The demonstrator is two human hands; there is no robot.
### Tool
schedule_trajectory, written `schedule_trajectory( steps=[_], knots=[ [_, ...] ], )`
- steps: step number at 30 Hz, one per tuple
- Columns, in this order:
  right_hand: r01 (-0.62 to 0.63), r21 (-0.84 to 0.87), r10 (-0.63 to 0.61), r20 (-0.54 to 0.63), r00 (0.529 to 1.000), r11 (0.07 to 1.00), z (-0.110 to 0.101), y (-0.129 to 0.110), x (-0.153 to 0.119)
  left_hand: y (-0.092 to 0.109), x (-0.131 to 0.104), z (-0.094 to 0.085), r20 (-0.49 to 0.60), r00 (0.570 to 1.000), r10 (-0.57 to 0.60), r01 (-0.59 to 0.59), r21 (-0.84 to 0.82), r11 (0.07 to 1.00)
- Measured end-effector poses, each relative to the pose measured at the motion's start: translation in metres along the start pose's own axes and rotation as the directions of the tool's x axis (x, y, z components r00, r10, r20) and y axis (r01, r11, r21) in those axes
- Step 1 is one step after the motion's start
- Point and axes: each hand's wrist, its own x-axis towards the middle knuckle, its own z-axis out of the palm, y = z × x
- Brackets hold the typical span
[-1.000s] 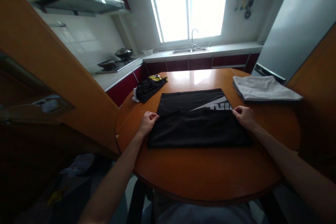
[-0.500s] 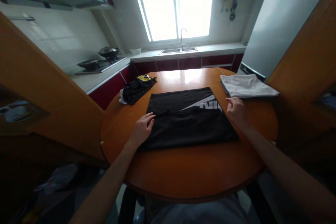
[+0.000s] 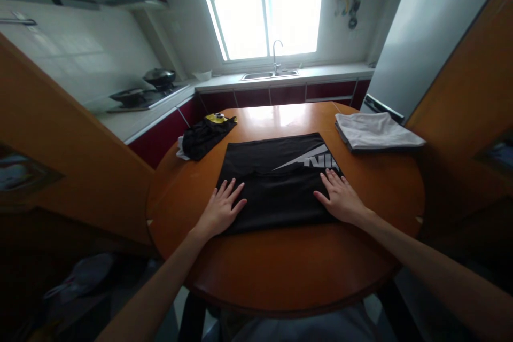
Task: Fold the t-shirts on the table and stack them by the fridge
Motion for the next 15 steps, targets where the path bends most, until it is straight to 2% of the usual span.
schedule_trajectory(
  steps=[3, 6, 9, 12, 15],
  knots=[
    [0.017, 0.001, -0.017, -0.032, 0.999, 1.0, -0.001, 0.001, 0.001, 0.004, 0.0, -0.006, -0.002, 1.0, -0.013, 0.013, -0.026, 1.0],
    [0.056, 0.001, -0.055, -0.159, 0.986, 0.998, -0.009, 0.004, -0.003, 0.006, -0.007, -0.015, -0.069, 0.998, -0.001, -0.003, -0.054, 0.999],
    [0.172, 0.015, -0.163, -0.251, 0.954, 0.985, -0.017, 0.011, -0.015, 0.006, -0.023, -0.02, -0.113, 0.991, 0.075, -0.082, -0.057, 0.995],
    [0.358, 0.032, -0.345, -0.194, 0.918, 0.933, -0.018, 0.016, -0.03, 0.006, -0.038, -0.016, -0.066, 0.987, 0.148, -0.151, -0.044, 0.988],
    [0.417, 0.058, -0.407, -0.125, 0.905, 0.907, -0.016, 0.019, -0.039, 0.006, -0.045, -0.01, -0.049, 0.987, 0.152, -0.154, -0.049, 0.987]
  ],
)
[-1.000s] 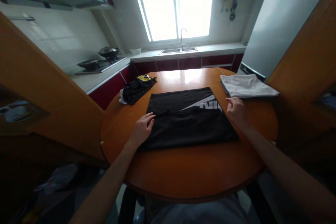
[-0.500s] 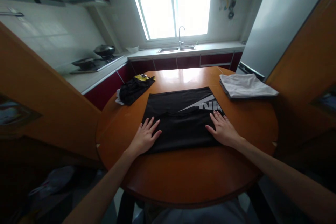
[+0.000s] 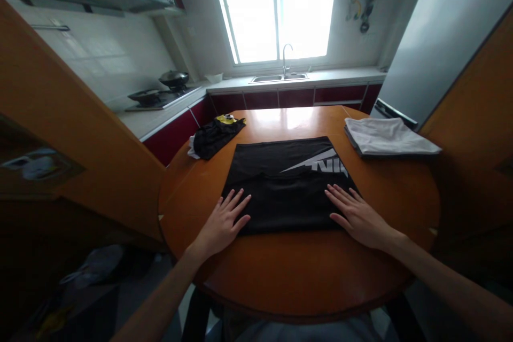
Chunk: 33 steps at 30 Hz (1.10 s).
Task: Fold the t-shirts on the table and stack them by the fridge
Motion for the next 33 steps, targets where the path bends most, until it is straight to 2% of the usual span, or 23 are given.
schedule_trajectory(
  steps=[4, 9, 13, 16, 20, 26, 33],
  knots=[
    [0.022, 0.038, -0.021, -0.014, 1.0, 0.999, -0.006, 0.004, -0.005, 0.001, -0.007, -0.006, -0.019, 0.999, 0.026, -0.027, -0.02, 0.999],
    [0.139, 0.068, -0.14, 0.008, 0.99, 0.988, -0.021, 0.017, -0.022, -0.009, -0.033, -0.022, -0.045, 0.992, 0.114, -0.116, -0.053, 0.992],
    [0.212, 0.074, -0.205, -0.089, 0.975, 0.974, -0.027, 0.032, -0.039, -0.027, -0.055, -0.035, -0.113, 0.979, 0.168, -0.178, -0.095, 0.979],
    [0.244, 0.076, -0.232, -0.134, 0.963, 0.967, -0.03, 0.041, -0.046, -0.034, -0.064, -0.044, -0.096, 0.975, 0.201, -0.209, -0.084, 0.974],
    [0.267, 0.039, -0.259, -0.143, 0.955, 0.963, -0.033, 0.046, -0.048, -0.03, -0.066, -0.051, -0.062, 0.975, 0.212, -0.215, -0.051, 0.975],
    [0.289, -0.028, -0.29, -0.13, 0.948, 0.957, -0.034, 0.046, -0.048, -0.019, -0.06, -0.052, -0.047, 0.986, 0.159, -0.161, -0.057, 0.985],
    [0.208, -0.121, -0.22, -0.096, 0.971, 0.971, -0.03, 0.042, -0.048, -0.025, -0.056, -0.046, -0.093, 0.986, 0.141, -0.148, -0.063, 0.987]
  ],
)
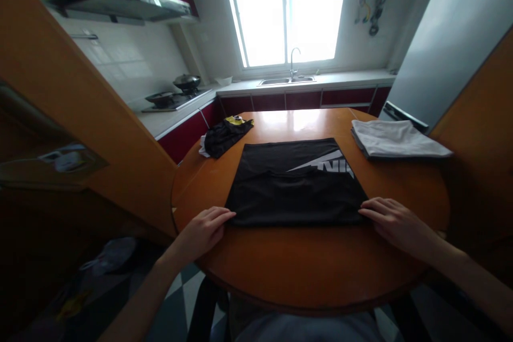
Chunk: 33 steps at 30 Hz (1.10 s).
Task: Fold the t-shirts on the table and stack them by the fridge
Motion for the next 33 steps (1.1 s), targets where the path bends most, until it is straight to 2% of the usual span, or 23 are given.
schedule_trajectory(
  steps=[5, 10, 13, 18, 24, 26, 28, 30, 33],
  knots=[
    [-0.042, 0.038, 0.043, -0.043, 0.998, 0.998, 0.001, 0.001, 0.0, -0.008, 0.002, 0.0, -0.01, 0.998, 0.063, -0.063, -0.014, 0.998],
    [-0.03, 0.099, 0.041, -0.112, 0.993, 0.995, -0.005, 0.0, -0.001, -0.013, -0.001, 0.0, -0.091, 0.982, 0.164, -0.158, 0.067, 0.985],
    [-0.026, 0.178, 0.05, -0.132, 0.99, 0.984, -0.011, -0.001, -0.003, -0.012, -0.006, -0.003, -0.128, 0.975, 0.181, -0.176, 0.047, 0.983],
    [-0.065, 0.392, 0.109, -0.089, 0.99, 0.918, -0.032, -0.004, -0.004, -0.004, -0.017, -0.026, -0.06, 0.994, 0.096, -0.103, -0.118, 0.988],
    [-0.213, 0.582, 0.177, 0.119, 0.977, 0.785, -0.071, -0.01, -0.006, 0.014, -0.026, -0.069, 0.031, 0.999, 0.026, -0.015, -0.308, 0.951],
    [-0.227, 0.628, 0.189, 0.129, 0.974, 0.745, -0.082, -0.012, -0.007, 0.02, -0.026, -0.08, 0.001, 1.0, 0.025, -0.022, -0.361, 0.932],
    [-0.247, 0.665, 0.244, 0.099, 0.965, 0.705, -0.091, -0.012, -0.003, 0.024, -0.023, -0.088, -0.073, 0.997, 0.017, -0.045, -0.398, 0.916],
    [-0.287, 0.678, 0.354, 0.042, 0.934, 0.677, -0.095, -0.009, 0.006, 0.024, -0.017, -0.093, -0.152, 0.988, -0.022, -0.043, -0.416, 0.908],
    [-0.356, 0.682, 0.49, -0.004, 0.872, 0.638, -0.093, 0.002, 0.029, 0.017, 0.001, -0.094, -0.182, 0.97, -0.158, 0.067, -0.426, 0.902]
  ],
)
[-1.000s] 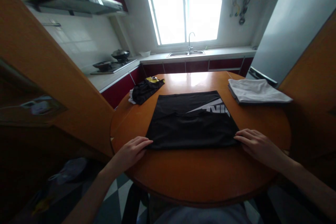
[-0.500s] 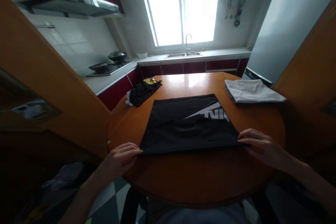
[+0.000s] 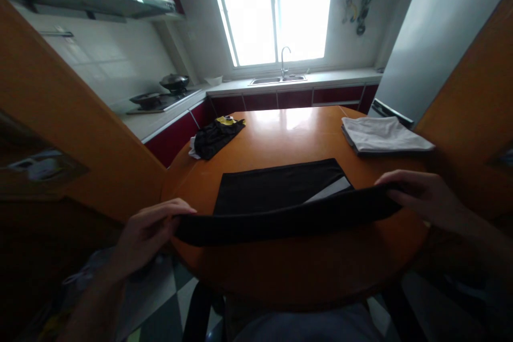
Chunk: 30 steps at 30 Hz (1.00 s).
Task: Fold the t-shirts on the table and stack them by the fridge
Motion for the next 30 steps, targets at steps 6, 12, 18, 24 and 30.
schedule_trajectory(
  steps=[6, 12, 18, 24, 30],
  knots=[
    [-0.05, 0.006, 0.05, -0.088, 0.995, 0.999, 0.013, 0.021, 0.071, -0.03, 0.064, 0.013, -0.119, 0.969, -0.217, 0.229, 0.093, 0.969],
    [-0.195, -0.008, 0.195, -0.011, 0.981, 0.981, 0.054, 0.069, 0.135, -0.09, 0.128, 0.054, 0.065, 0.962, -0.265, 0.25, 0.181, 0.951],
    [-0.225, -0.081, 0.224, -0.028, 0.974, 0.971, 0.09, 0.114, 0.148, -0.147, 0.138, 0.087, 0.16, 0.952, -0.259, 0.213, 0.255, 0.943],
    [-0.179, -0.075, 0.176, -0.045, 0.983, 0.981, 0.086, 0.124, 0.148, -0.153, 0.132, 0.084, 0.096, 0.97, -0.222, 0.196, 0.229, 0.954],
    [-0.16, -0.127, 0.151, -0.072, 0.986, 0.979, 0.093, 0.132, 0.152, -0.159, 0.135, 0.085, 0.104, 0.974, -0.2, 0.166, 0.27, 0.948]
  ],
)
